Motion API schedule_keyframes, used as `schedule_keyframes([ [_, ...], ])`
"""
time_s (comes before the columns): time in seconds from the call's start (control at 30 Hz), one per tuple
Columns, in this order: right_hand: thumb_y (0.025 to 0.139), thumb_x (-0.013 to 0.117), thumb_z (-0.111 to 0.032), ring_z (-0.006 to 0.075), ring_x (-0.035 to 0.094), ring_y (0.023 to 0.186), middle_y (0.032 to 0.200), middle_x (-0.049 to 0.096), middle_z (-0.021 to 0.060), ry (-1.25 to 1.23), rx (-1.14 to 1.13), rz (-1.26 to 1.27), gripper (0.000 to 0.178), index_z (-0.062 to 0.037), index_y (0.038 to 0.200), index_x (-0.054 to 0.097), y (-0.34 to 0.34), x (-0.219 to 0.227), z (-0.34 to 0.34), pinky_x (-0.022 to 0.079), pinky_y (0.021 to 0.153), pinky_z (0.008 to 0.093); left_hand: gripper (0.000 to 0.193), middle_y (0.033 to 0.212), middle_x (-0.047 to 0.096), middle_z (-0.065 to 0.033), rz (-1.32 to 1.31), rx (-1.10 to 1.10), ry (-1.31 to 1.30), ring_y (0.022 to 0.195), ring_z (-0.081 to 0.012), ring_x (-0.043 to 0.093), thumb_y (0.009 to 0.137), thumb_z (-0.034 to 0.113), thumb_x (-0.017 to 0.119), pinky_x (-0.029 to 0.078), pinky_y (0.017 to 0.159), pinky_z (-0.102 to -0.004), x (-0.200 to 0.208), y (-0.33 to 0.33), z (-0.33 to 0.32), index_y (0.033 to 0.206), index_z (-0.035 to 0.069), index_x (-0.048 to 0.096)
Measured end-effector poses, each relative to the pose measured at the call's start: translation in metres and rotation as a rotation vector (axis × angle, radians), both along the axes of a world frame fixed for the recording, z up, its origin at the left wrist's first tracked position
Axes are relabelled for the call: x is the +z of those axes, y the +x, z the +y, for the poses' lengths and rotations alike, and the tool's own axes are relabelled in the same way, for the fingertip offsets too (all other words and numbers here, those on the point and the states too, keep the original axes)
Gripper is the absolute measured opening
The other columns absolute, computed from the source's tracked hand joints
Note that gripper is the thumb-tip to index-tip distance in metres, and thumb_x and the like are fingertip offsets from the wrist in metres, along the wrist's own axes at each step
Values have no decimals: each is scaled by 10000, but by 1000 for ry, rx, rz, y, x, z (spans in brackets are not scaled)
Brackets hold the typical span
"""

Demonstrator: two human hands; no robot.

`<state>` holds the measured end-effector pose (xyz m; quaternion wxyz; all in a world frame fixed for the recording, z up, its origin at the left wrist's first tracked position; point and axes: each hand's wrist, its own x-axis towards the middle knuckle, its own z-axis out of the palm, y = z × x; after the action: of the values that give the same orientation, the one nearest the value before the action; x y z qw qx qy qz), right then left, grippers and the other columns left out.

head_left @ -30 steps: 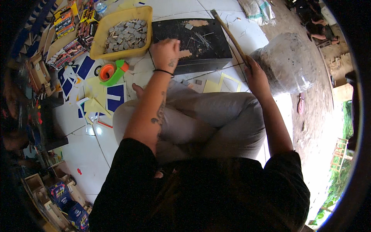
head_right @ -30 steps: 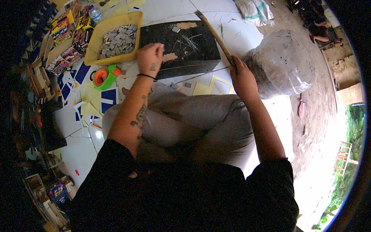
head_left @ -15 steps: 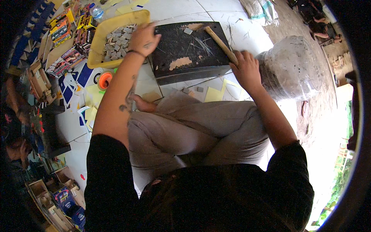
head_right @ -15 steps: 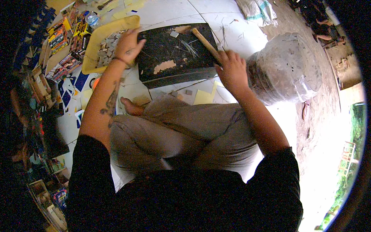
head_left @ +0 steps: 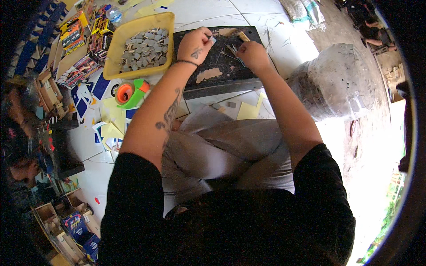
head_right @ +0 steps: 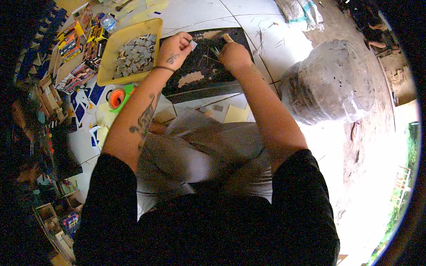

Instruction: The person sits on the floor and repeatedly hammers small wooden blocks on a black board, breaking them into smaller pieces. The person then transfers the broken pieces into a large clear container.

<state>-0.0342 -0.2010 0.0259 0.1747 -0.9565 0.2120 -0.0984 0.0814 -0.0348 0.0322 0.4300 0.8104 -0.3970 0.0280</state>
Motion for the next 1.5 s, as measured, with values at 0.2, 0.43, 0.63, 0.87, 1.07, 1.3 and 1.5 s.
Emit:
schedule_keyframes([
  [0.2,698,716,-263,217,646,687,769,677,106,449,-49,-108,199,-104,817,722,-16,0,-21,516,699,323,161,783,661,-61,291,98,-185,684,-147,622,763,86,677,490,638,-270,0,-70,38,916,53,635],
  [0.43,813,656,-122,113,620,678,765,667,50,1144,-49,-356,96,-42,865,664,-48,19,4,486,586,231,134,738,652,-41,-21,153,-91,704,-223,595,703,94,700,464,688,-358,-20,-99,37,830,97,656],
  [0.63,841,637,-91,97,607,716,826,657,45,982,59,-313,125,-23,946,635,-45,25,36,483,619,225,85,696,657,-48,-2,129,-89,712,-234,598,699,127,710,460,684,-364,-25,-91,33,768,103,665],
  [0.87,820,671,-68,71,584,695,781,646,29,586,251,-458,108,9,880,623,-33,6,53,483,630,218,92,676,661,-53,88,94,-62,683,-234,625,695,150,718,450,676,-377,-22,-84,35,764,107,676],
  [1.07,813,679,-69,65,578,676,752,646,30,440,297,-447,107,11,855,622,-34,6,58,476,607,218,131,696,658,-39,26,119,-23,748,-238,595,702,174,716,413,713,-392,-25,-85,36,805,103,679],
  [1.3,808,681,-71,74,593,654,740,658,49,333,299,-434,95,5,841,633,-36,10,60,488,595,232,166,740,663,-56,-24,135,6,781,-243,592,702,188,722,421,733,-392,-29,-83,35,832,93,680],
  [1.5,809,675,-67,91,610,655,747,663,63,272,336,-448,91,9,825,627,-35,13,64,497,590,240,145,738,670,-39,11,134,27,805,-235,578,709,169,704,382,750,-398,-28,-84,35,835,99,687],
])
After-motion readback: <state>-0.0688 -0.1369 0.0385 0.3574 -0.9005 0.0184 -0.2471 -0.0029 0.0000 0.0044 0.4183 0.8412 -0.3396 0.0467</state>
